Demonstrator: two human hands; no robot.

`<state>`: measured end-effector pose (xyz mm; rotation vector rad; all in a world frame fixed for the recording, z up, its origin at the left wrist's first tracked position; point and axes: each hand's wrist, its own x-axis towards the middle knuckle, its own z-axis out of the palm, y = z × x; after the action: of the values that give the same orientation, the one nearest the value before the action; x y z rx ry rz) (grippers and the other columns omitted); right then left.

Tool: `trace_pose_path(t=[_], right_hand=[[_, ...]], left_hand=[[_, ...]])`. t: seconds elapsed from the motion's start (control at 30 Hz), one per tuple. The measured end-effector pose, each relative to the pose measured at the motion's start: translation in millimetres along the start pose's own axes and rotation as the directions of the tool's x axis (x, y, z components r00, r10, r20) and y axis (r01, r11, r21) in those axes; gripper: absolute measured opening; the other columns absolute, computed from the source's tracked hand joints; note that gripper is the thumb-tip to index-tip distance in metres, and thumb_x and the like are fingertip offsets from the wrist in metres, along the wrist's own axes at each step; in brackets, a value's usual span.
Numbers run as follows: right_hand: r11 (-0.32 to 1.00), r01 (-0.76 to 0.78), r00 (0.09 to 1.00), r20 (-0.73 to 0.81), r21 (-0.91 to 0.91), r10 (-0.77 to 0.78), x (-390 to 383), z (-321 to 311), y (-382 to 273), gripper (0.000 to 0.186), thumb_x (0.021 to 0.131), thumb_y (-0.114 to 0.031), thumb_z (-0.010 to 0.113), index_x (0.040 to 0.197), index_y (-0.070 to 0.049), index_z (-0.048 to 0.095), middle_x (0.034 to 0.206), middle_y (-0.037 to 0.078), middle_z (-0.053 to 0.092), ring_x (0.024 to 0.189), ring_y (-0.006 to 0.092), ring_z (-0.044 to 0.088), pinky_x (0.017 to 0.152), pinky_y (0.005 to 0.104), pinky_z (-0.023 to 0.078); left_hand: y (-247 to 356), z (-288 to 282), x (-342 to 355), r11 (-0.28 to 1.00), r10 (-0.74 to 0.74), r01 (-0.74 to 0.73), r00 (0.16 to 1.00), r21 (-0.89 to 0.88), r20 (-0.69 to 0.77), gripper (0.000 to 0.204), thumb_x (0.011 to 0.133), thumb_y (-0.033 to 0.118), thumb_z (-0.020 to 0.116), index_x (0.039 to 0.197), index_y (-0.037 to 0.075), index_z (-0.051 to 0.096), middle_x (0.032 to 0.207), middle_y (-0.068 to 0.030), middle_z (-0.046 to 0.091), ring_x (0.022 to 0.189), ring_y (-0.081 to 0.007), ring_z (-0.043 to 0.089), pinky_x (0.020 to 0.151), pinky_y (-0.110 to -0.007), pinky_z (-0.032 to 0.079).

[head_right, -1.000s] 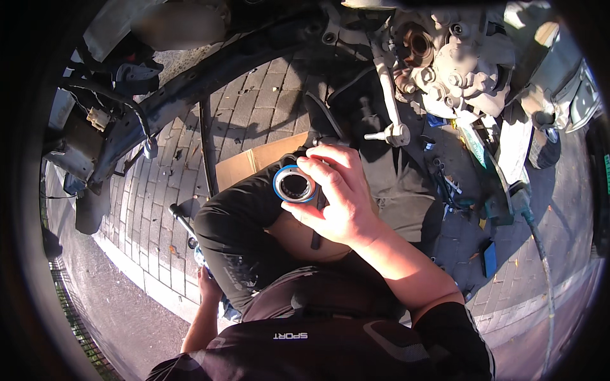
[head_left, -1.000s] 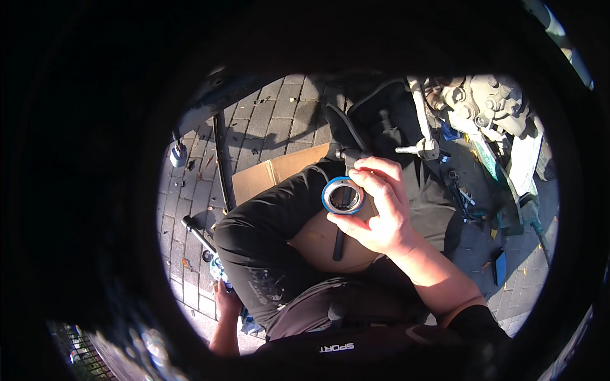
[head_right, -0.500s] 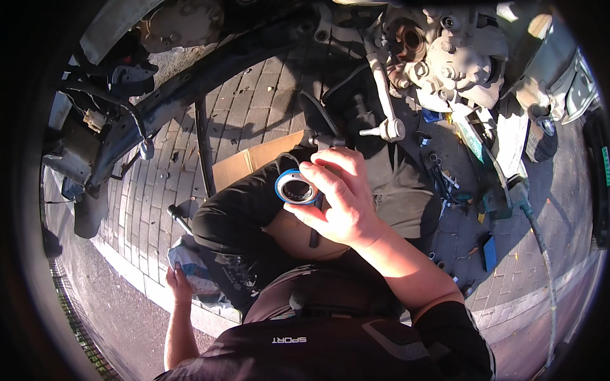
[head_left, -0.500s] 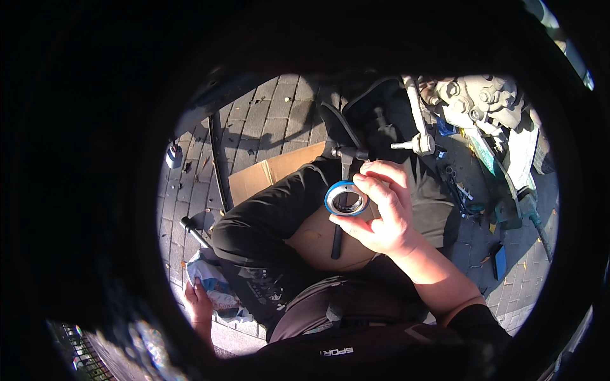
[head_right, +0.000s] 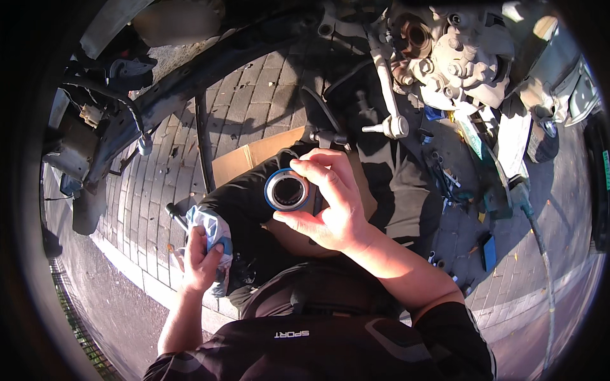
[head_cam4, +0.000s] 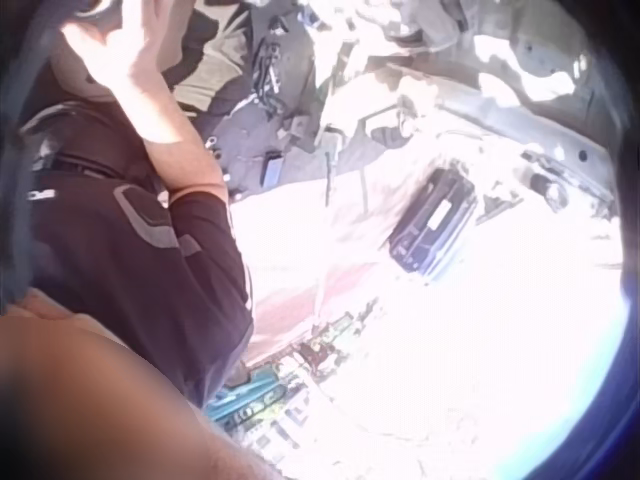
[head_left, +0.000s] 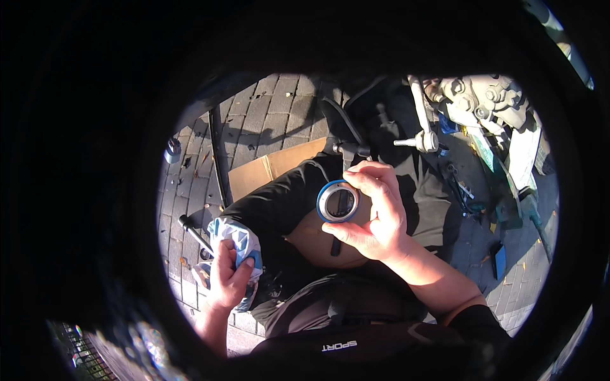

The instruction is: The person removes a bearing from under a vehicle, cleans it with a cloth, and uses a hammer and punch to tap the bearing. The person then wipes the installation area and prepares the bearing for reinstallation.

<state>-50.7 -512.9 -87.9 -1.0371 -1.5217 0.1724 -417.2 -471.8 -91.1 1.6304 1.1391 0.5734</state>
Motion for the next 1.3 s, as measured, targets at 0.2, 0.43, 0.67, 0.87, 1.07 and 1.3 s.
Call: trace_pose_path(t=[0.2,0.43,0.67,0.87,1.07,1.3], right_hand=[[0.633,-0.389,0.910,0.172,0.669,0.376,-13,45,-24,0.087,0.086,-0.013,0.100,0.159,-0.001,0.053,0.152,0.014,0.049,0.141,0.0261,0.057,0.118,0.0415,0.052],[0.689,-0.396,0.916,0.207,0.607,0.344,-9,70,-41,0.085,0.090,-0.017,0.098,0.157,0.000,0.050,0.152,0.011,0.055,0.144,0.0234,0.056,0.124,0.0398,0.043],[0.779,-0.393,0.915,0.128,0.489,0.382,-6,58,-33,0.090,0.089,-0.028,0.099,0.158,0.003,0.050,0.145,0.015,0.061,0.133,0.0235,0.062,0.117,0.0383,0.049],[0.818,-0.404,0.913,0.136,0.410,0.384,-13,59,-25,0.087,0.090,-0.025,0.098,0.157,0.004,0.052,0.146,0.015,0.061,0.133,0.0215,0.063,0.118,0.0371,0.049],[0.626,-0.492,0.850,0.177,0.606,0.496,-9,58,-30,0.087,0.090,-0.029,0.099,0.157,0.002,0.053,0.141,0.013,0.066,0.127,0.0209,0.065,0.113,0.0367,0.052],[0.706,-0.479,0.860,0.120,0.521,0.495,-9,60,-27,0.098,0.092,-0.056,0.091,0.159,0.003,0.049,0.150,0.015,0.058,0.138,0.0259,0.057,0.120,0.0429,0.045]], left_hand=[[41,33,17,0.837,0.145,-0.044,0.979,-0.546,0.144,0.046,0.112,0.013,0.062,0.148,0.001,0.037,0.124,-0.0177,0.068,0.110,-0.0193,0.068,0.094,-0.036,0.057],[67,84,38,0.545,0.317,-0.098,0.944,-0.833,0.096,0.070,0.112,0.011,0.065,0.169,0.009,0.024,0.155,-0.0187,0.056,0.139,-0.0243,0.061,0.116,-0.040,0.050],[64,95,44,0.539,0.309,-0.115,0.949,-0.834,0.068,0.098,0.109,0.002,0.070,0.176,0.018,0.001,0.146,-0.0221,0.065,0.134,-0.0282,0.066,0.114,-0.041,0.052],[53,75,55,0.869,0.409,-0.403,0.912,-0.286,-0.044,0.096,0.094,0.016,0.084,0.174,0.010,0.031,0.165,-0.0157,0.039,0.150,-0.0289,0.048,0.118,-0.048,0.045],[33,68,71,0.668,0.173,0.039,0.963,-0.743,0.206,0.096,0.103,0.013,0.068,0.180,0.007,0.012,0.174,-0.0169,0.034,0.164,-0.0275,0.031,0.132,-0.043,0.029],[31,71,64,0.869,0.261,-0.116,0.933,-0.481,0.246,0.041,0.108,0.013,0.072,0.146,-0.001,0.063,0.123,-0.0075,0.077,0.117,-0.0169,0.070,0.108,-0.037,0.056]])
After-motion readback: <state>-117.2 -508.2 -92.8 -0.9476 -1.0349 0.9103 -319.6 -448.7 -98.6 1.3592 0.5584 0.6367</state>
